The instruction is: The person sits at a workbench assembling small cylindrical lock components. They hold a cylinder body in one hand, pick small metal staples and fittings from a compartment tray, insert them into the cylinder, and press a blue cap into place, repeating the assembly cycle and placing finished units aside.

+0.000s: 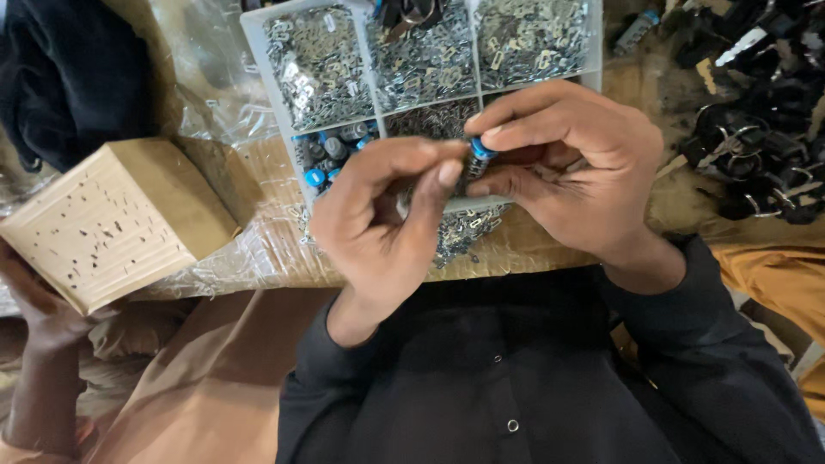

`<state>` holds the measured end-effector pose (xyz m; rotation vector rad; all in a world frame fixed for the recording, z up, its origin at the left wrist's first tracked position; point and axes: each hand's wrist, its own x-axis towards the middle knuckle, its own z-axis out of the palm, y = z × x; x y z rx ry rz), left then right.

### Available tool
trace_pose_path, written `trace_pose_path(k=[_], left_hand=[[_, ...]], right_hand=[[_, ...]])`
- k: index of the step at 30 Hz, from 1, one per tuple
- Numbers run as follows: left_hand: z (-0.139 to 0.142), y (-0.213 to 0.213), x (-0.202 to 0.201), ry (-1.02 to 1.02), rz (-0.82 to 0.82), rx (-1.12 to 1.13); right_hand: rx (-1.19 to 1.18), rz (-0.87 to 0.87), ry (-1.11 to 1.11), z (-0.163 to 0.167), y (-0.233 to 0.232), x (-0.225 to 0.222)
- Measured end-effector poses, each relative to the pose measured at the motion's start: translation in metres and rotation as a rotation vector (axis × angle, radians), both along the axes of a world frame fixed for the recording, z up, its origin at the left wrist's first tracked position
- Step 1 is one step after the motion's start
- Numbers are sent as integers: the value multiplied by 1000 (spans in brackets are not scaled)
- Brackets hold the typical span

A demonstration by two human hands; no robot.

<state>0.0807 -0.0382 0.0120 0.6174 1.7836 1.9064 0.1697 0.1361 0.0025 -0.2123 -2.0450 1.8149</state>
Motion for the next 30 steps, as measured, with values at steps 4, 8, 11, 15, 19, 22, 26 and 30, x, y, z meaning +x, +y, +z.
trace_pose_path(k=[4,8,11,15,19,22,26,30], left_hand=[[-4,1,5,-117,21,-20],[-4,4,4,67,10,-33],[2,7,0,299,8,-143],[12,11,-11,458,-11,-244],[13,15,-22,881,-116,-571],[13,13,-22,863,-111,-589],[13,7,-12,349,-24,-285],[13,11,-9,151,13,-125]], right_hand=[[20,-18,8,2,-2,0],[74,-43,-2,3,-2,2],[198,-85,-63,3,-5,3],[146,-69,21,0,-5,2],[-47,-73,-20,-2,-4,2],[-61,-59,6,-2,-5,2],[42,-64,-15,0,-4,3],[32,-43,-21,1,-2,0]])
